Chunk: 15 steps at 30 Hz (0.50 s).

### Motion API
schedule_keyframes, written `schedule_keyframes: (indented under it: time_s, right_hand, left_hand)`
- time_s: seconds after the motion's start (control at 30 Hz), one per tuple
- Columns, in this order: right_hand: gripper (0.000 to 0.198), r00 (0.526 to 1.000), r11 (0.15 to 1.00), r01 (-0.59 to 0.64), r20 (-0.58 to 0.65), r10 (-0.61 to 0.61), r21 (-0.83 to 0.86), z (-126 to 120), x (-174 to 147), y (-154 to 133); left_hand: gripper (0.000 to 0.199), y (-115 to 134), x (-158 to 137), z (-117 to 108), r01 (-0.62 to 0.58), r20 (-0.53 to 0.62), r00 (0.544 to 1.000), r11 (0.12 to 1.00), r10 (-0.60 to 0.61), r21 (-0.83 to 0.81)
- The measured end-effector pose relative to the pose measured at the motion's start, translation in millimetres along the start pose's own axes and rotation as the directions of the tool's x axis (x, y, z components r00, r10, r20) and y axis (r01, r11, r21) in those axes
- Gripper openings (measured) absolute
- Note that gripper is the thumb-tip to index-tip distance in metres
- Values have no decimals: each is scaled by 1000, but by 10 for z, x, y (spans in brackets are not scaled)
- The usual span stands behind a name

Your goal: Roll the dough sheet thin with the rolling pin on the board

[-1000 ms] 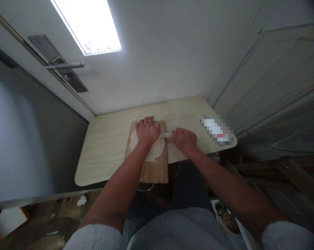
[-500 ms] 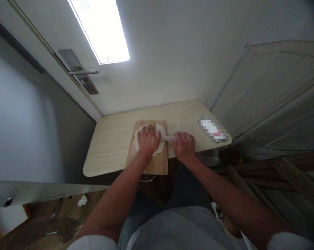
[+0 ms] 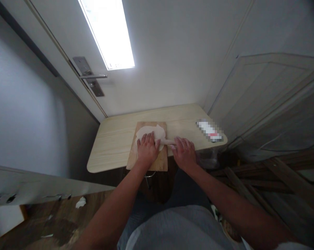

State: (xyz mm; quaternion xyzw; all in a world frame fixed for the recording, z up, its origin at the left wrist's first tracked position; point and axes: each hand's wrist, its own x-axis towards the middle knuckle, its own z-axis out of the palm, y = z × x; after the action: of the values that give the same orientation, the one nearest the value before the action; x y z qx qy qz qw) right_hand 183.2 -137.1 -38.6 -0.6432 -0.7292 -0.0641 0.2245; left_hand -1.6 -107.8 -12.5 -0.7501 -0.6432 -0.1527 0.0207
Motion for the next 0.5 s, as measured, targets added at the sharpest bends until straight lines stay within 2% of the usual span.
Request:
schedule_keyframes:
  time_s: [0.3,0.5]
  right_hand:
    - [45,1000,1000,22,-14,-21,17,-29,-87,-19]
    - [39,1000,998,28,-7,-27,49,-12,-128,30]
  left_hand:
    - [59,0,-279,-94,-1,25,1000,1000,0,20]
    - [47,-78,-362,-117,-38,-39,999,999,38,-6]
